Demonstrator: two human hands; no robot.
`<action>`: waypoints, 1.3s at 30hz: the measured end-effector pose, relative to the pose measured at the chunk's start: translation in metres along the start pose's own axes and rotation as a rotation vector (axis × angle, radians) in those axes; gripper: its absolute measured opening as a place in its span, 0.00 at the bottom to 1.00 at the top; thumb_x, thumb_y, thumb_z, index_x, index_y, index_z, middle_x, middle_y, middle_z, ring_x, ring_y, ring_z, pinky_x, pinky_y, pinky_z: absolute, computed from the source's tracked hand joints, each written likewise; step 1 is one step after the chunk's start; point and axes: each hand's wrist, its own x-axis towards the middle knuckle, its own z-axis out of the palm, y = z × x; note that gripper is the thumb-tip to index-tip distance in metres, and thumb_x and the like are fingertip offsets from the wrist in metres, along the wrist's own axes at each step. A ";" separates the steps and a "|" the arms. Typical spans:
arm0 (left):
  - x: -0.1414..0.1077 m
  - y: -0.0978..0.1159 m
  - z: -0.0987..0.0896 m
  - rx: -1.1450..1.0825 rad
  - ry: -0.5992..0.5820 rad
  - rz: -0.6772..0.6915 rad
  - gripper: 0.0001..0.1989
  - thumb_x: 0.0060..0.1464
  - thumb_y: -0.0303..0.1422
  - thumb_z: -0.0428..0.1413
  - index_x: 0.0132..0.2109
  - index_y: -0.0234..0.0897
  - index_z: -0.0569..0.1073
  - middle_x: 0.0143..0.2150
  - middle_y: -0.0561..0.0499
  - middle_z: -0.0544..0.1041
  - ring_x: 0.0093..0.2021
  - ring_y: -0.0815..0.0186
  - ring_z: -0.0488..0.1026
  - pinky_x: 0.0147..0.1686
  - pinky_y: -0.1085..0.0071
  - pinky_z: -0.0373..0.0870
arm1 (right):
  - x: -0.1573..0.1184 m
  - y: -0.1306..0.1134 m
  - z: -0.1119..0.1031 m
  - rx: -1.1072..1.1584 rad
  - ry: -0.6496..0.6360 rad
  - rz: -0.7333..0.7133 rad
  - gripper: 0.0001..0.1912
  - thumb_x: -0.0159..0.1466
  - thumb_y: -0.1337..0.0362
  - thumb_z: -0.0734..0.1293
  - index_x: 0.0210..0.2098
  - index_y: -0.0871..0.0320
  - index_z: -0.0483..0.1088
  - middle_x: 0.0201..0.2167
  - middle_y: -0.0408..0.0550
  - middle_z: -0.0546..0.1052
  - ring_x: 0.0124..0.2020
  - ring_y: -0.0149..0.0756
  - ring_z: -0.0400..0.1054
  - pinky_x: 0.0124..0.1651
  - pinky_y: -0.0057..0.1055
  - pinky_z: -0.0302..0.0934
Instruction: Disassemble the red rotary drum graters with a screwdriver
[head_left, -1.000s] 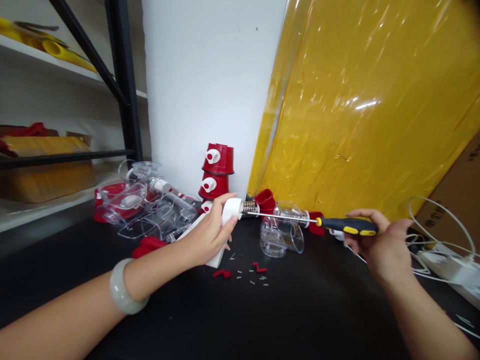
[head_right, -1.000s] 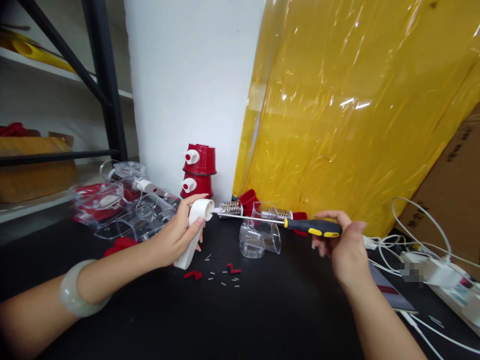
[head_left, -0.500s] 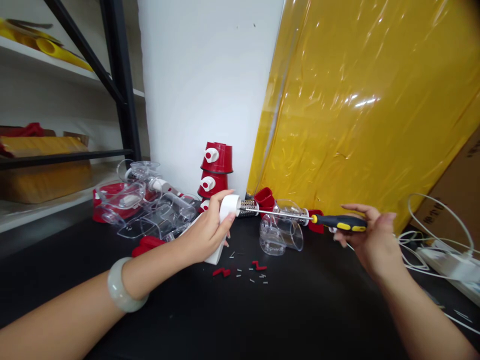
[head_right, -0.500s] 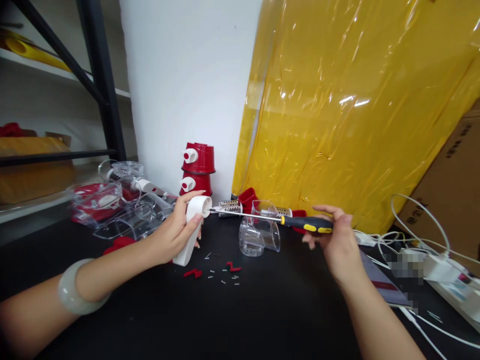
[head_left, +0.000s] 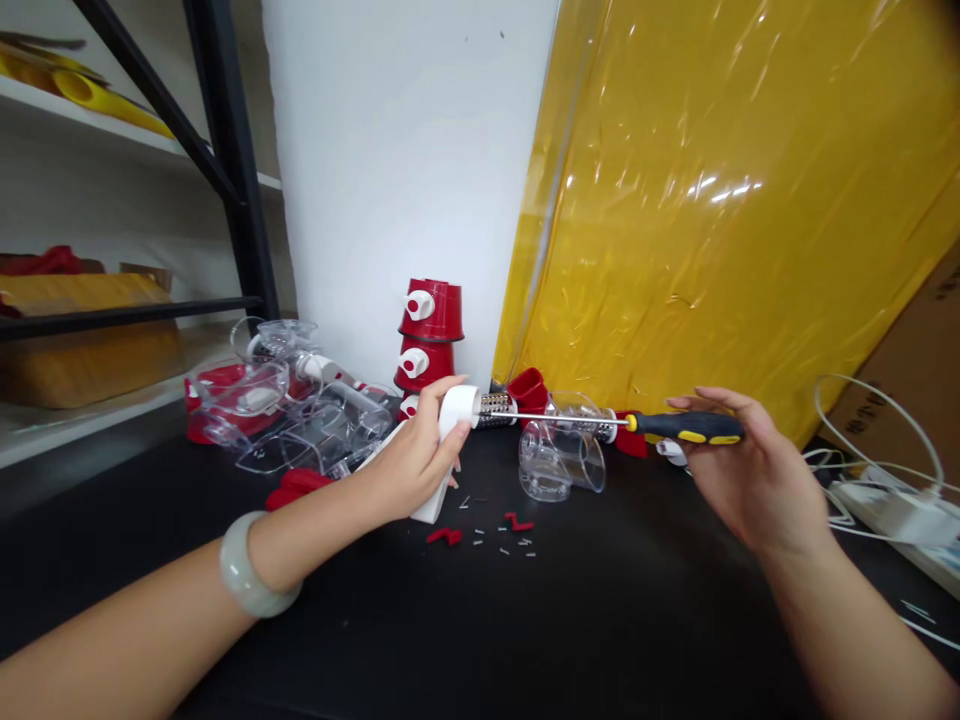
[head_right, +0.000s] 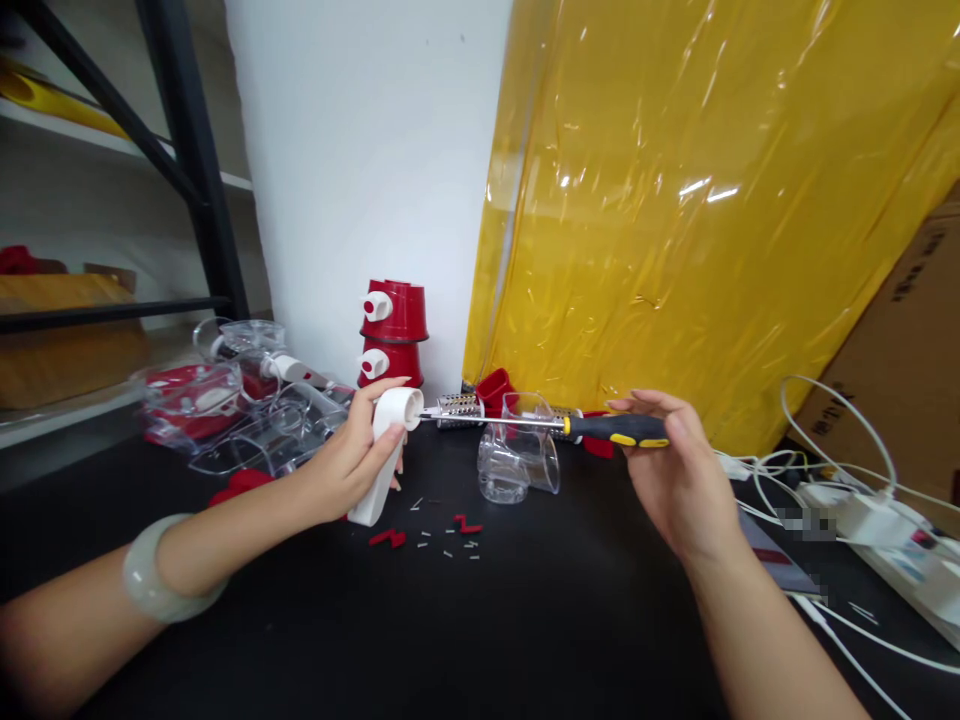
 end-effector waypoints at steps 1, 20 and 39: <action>0.000 0.000 0.000 -0.005 0.001 -0.005 0.27 0.68 0.43 0.43 0.67 0.38 0.46 0.31 0.53 0.70 0.25 0.66 0.74 0.27 0.66 0.78 | 0.001 0.002 -0.003 -0.092 0.018 0.010 0.23 0.63 0.41 0.61 0.41 0.52 0.73 0.34 0.49 0.76 0.37 0.42 0.73 0.36 0.38 0.69; 0.001 -0.002 0.000 -0.039 0.002 0.032 0.27 0.68 0.39 0.44 0.67 0.36 0.45 0.28 0.54 0.69 0.24 0.66 0.74 0.24 0.70 0.77 | 0.000 0.001 -0.006 -0.234 0.038 0.074 0.26 0.65 0.39 0.58 0.37 0.54 0.72 0.20 0.44 0.69 0.18 0.33 0.61 0.17 0.29 0.54; 0.002 -0.003 -0.002 -0.006 -0.024 0.049 0.27 0.68 0.39 0.44 0.67 0.36 0.45 0.29 0.53 0.69 0.25 0.66 0.74 0.24 0.70 0.78 | 0.002 0.006 -0.004 -0.215 0.049 -0.029 0.12 0.60 0.54 0.72 0.40 0.49 0.71 0.32 0.42 0.74 0.27 0.32 0.68 0.31 0.31 0.66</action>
